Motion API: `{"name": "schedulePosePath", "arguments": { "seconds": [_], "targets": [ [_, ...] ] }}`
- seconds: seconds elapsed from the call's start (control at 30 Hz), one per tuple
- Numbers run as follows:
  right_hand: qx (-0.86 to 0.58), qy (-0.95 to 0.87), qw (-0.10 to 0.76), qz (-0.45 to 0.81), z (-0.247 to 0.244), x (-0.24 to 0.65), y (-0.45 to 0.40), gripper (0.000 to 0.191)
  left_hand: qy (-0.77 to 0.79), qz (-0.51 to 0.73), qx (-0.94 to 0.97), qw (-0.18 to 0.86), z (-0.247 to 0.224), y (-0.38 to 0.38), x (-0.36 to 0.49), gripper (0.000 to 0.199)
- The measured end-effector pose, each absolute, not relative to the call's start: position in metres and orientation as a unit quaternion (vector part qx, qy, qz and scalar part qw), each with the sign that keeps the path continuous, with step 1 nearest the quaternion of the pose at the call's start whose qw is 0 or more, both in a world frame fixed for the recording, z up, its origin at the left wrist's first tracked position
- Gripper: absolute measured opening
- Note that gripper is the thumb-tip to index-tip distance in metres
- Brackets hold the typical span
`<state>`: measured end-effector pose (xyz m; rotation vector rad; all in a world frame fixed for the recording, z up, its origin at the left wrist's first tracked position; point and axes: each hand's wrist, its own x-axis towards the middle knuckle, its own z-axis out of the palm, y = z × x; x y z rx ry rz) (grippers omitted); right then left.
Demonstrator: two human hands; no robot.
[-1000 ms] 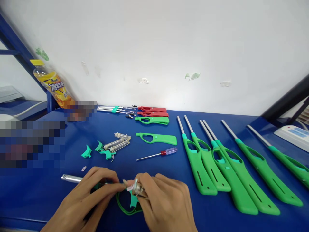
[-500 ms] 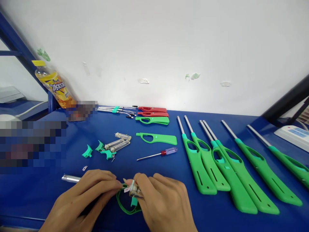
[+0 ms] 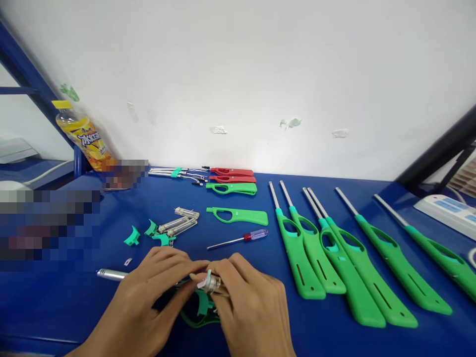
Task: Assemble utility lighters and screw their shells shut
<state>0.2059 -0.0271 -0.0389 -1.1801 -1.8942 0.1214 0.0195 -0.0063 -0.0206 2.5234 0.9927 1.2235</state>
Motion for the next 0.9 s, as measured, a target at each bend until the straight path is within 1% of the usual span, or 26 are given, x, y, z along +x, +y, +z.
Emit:
{"name": "schedulePosePath", "arguments": {
  "seconds": [0.1, 0.17, 0.2, 0.27, 0.33, 0.4, 0.57, 0.8, 0.9],
  "targets": [
    [-0.51, -0.732, 0.447, 0.07, -0.03, 0.209, -0.029, 0.019, 0.327, 0.422, 0.842, 0.081, -0.023, -0.004, 0.02, 0.021],
    [-0.544, -0.71, 0.441, 0.076, -0.026, 0.212, -0.031, 0.018, 0.325, 0.423, 0.842, 0.078, -0.026, -0.004, 0.019, 0.022],
    [-0.56, -0.704, 0.431, 0.078, -0.025, 0.214, -0.032, 0.02, 0.323, 0.422, 0.843, 0.079, -0.027, -0.004, 0.018, 0.022],
    [-0.581, -0.698, 0.413, 0.075, -0.026, 0.219, -0.035, 0.032, 0.32, 0.42, 0.845, 0.086, -0.028, -0.004, 0.018, 0.022],
    [-0.58, -0.7, 0.412, 0.056, -0.027, 0.225, -0.037, 0.042, 0.323, 0.422, 0.842, 0.089, -0.029, -0.005, 0.019, 0.023],
    [-0.565, -0.714, 0.411, 0.044, -0.028, 0.23, -0.036, 0.041, 0.327, 0.424, 0.84, 0.088, -0.029, -0.005, 0.021, 0.025],
    [-0.53, -0.766, 0.362, 0.046, -0.025, 0.23, -0.029, 0.038, 0.325, 0.429, 0.838, 0.086, -0.028, -0.007, 0.023, 0.026],
    [-0.512, -0.791, 0.332, 0.052, -0.027, 0.226, -0.031, 0.033, 0.318, 0.423, 0.842, 0.105, -0.028, -0.007, 0.025, 0.028],
    [-0.514, -0.788, 0.335, 0.053, -0.028, 0.227, -0.03, 0.033, 0.314, 0.425, 0.843, 0.1, -0.029, -0.007, 0.024, 0.028]
  ]
}}
